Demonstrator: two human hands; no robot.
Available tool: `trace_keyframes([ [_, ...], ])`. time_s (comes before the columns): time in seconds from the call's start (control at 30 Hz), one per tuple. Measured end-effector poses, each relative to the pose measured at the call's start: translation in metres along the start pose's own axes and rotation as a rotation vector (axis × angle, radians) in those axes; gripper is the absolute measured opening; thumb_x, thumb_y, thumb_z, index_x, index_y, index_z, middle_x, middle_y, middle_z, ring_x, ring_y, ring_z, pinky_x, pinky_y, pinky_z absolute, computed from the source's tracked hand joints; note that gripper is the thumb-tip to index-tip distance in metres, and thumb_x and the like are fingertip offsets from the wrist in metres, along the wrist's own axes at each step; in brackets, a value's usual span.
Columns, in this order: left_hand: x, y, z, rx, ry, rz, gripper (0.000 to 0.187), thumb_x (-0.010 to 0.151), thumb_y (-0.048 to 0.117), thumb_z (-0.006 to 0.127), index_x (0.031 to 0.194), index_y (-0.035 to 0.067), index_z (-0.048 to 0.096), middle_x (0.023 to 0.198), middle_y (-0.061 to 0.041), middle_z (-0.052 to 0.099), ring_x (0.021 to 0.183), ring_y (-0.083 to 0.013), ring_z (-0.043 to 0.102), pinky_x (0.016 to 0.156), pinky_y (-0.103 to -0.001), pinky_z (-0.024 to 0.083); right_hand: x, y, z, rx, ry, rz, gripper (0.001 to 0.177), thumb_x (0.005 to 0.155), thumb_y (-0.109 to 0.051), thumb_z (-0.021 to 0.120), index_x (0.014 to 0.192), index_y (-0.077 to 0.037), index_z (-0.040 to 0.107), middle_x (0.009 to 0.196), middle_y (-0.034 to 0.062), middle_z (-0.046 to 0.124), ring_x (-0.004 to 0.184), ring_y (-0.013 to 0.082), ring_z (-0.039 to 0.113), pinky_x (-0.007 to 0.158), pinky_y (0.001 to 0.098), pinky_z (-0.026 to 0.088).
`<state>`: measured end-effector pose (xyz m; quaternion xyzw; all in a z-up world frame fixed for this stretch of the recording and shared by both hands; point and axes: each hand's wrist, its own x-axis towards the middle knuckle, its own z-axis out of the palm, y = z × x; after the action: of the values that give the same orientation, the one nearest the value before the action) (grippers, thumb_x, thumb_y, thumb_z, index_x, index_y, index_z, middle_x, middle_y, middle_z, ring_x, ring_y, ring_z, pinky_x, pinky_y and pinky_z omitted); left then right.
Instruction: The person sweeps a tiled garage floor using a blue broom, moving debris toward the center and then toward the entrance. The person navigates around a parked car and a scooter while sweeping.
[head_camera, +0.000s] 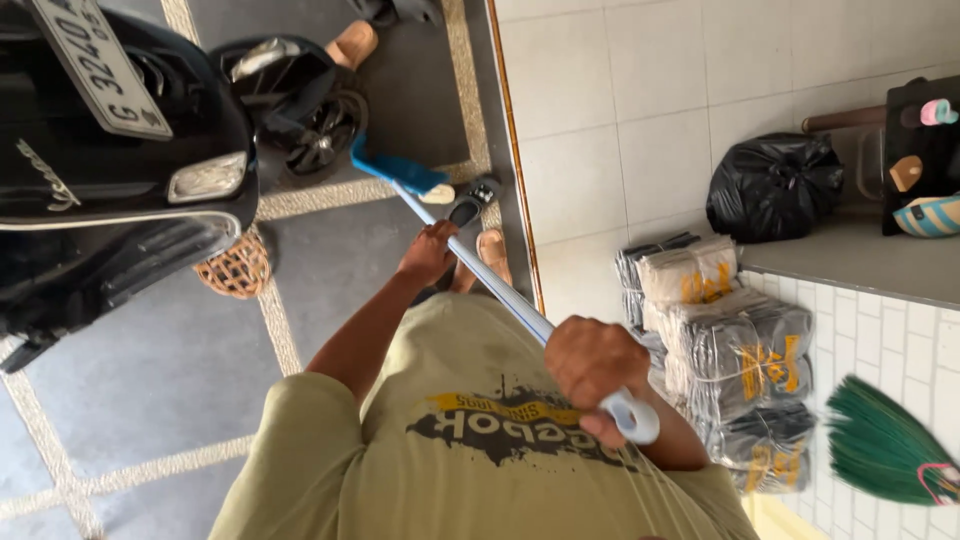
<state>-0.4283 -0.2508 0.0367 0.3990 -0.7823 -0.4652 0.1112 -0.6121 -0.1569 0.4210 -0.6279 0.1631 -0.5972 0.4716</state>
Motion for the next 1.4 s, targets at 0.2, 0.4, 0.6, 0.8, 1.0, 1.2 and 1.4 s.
trace_keyframes([
  [0.2, 0.0, 0.014, -0.033, -0.05, -0.001, -0.003, 0.038, 0.08, 0.003, 0.069, 0.118, 0.008, 0.063, 0.123, -0.014, 0.062, 0.117, -0.0397, 0.06, 0.101, -0.048, 0.051, 0.02, 0.014, 0.001, 0.03, -0.054, -0.031, 0.022, 0.083, -0.011, 0.065, 0.063, -0.004, 0.056, 0.049, 0.0043, 0.052, 0.036, 0.0169, 0.045, 0.037, 0.034, 0.036],
  [0.4, 0.027, 0.011, -0.041, -0.069, 0.009, 0.054, 0.036, 0.084, 0.005, 0.073, 0.119, 0.007, 0.063, 0.124, -0.015, 0.061, 0.117, -0.0387, 0.062, 0.1, -0.047, 0.051, 0.042, 0.025, -0.031, 0.027, -0.058, -0.083, 0.02, 0.084, -0.011, 0.066, 0.066, -0.006, 0.059, 0.05, 0.0029, 0.053, 0.036, 0.0149, 0.048, 0.037, 0.0321, 0.044],
  [0.6, 0.047, 0.013, -0.051, -0.138, 0.011, 0.025, 0.037, 0.086, 0.006, 0.072, 0.122, 0.006, 0.062, 0.123, -0.014, 0.062, 0.112, -0.0379, 0.065, 0.097, -0.047, 0.052, 0.08, 0.025, -0.061, 0.114, -0.186, -0.035, 0.021, 0.087, -0.007, 0.061, 0.066, -0.003, 0.058, 0.049, 0.0039, 0.053, 0.035, 0.0133, 0.046, 0.034, 0.0299, 0.038],
  [0.8, 0.064, 0.023, -0.067, -0.148, 0.109, 0.183, 0.035, 0.086, 0.007, 0.074, 0.119, 0.005, 0.063, 0.124, -0.015, 0.062, 0.111, -0.0402, 0.064, 0.094, -0.047, 0.053, 0.101, 0.02, -0.065, 0.025, -0.153, -0.005, 0.024, 0.09, -0.008, 0.06, 0.066, -0.005, 0.057, 0.049, 0.0011, 0.052, 0.035, 0.0117, 0.044, 0.034, 0.0306, 0.037],
  [1.0, 0.077, 0.056, -0.072, -0.142, 0.024, 0.132, 0.035, 0.085, 0.009, 0.075, 0.118, 0.007, 0.064, 0.118, -0.013, 0.064, 0.106, -0.0346, 0.067, 0.093, -0.044, 0.055, 0.104, -0.023, -0.05, -0.132, -0.044, 0.032, 0.03, 0.092, -0.017, 0.064, 0.063, -0.011, 0.056, 0.046, -0.0011, 0.052, 0.036, 0.0103, 0.044, 0.037, 0.0322, 0.037],
  [1.2, 0.102, 0.101, -0.073, -0.135, 0.135, 0.309, 0.035, 0.082, 0.006, 0.077, 0.114, 0.005, 0.063, 0.115, -0.014, 0.063, 0.105, -0.0366, 0.065, 0.093, -0.045, 0.055, 0.107, -0.069, -0.052, -0.307, -0.071, -0.046, 0.041, 0.094, -0.02, 0.063, 0.056, -0.011, 0.05, 0.047, 0.0014, 0.053, 0.036, 0.0136, 0.049, 0.039, 0.0339, 0.045],
  [1.4, 0.161, 0.124, -0.087, -0.107, 0.11, 0.336, 0.035, 0.081, 0.004, 0.077, 0.112, 0.006, 0.061, 0.112, -0.012, 0.063, 0.102, -0.0343, 0.066, 0.095, -0.045, 0.054, 0.116, -0.07, -0.069, -0.421, -0.016, -0.104, 0.041, 0.094, -0.017, 0.061, 0.056, -0.01, 0.047, 0.048, 0.0031, 0.051, 0.036, 0.0155, 0.048, 0.041, 0.0351, 0.047],
])
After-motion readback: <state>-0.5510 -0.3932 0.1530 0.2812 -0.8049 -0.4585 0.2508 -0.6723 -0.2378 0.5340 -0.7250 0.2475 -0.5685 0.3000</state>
